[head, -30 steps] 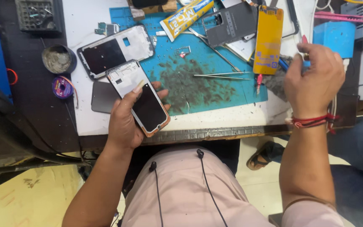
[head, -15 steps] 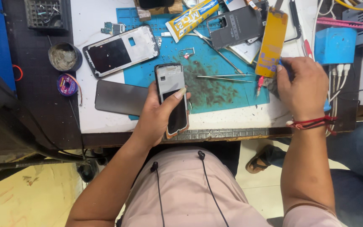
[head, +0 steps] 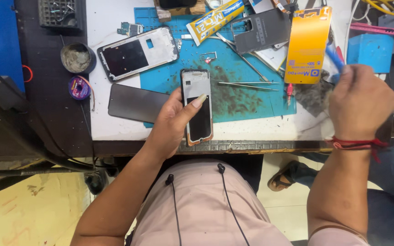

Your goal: The person uses a hot air gun and various tools to remove the back cover and battery of a smartphone, then reassembles the device. The person handles the phone, battery, and tools throughout the process.

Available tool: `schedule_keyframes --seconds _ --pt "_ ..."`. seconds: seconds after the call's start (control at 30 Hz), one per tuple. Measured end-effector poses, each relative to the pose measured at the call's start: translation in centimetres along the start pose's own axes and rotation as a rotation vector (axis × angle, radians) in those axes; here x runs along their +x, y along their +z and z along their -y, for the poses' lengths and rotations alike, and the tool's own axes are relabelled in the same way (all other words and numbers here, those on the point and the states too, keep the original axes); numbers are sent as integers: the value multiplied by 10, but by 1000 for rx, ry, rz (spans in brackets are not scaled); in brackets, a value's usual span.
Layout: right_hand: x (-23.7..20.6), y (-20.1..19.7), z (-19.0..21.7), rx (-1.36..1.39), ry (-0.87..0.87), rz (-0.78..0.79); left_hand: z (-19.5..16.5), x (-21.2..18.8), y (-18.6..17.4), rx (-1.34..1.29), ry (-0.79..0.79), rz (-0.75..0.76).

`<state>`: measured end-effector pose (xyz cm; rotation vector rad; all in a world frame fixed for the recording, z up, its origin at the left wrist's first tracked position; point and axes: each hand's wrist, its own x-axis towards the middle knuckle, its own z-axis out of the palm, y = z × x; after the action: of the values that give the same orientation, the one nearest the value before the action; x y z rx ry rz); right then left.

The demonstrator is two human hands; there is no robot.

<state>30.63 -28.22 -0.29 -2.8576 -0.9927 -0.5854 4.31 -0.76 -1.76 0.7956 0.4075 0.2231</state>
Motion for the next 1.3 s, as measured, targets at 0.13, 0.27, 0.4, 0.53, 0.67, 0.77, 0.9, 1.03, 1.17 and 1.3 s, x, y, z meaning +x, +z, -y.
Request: schedule_keyframes --seconds 0.13,0.27,0.4,0.53,0.67,0.77,0.9,1.03,1.17,1.3 --pt "-11 4 -12 300 180 -178 4 5 1 0 -1 15" --pt "-21 16 -12 1017 301 -330 10 12 0 96 143 89" --pt "-23 12 8 1332 265 -398 13 11 -3 205 123 111" --pt "-30 -4 58 1561 289 -290 17 7 -3 258 138 102" --pt "-21 -7 108 1100 180 62 23 7 -5 235 176 75" --pt "-6 0 137 587 -93 144 26 12 -10 317 183 3" --pt "16 1 142 484 -226 184 28 15 -14 327 178 -42" --pt "22 -3 129 489 -317 279 30 16 -15 333 215 -45" --pt "23 4 119 337 -284 218 32 16 -14 328 234 -27" --pt "29 14 120 344 -138 106 32 20 -5 388 228 5"
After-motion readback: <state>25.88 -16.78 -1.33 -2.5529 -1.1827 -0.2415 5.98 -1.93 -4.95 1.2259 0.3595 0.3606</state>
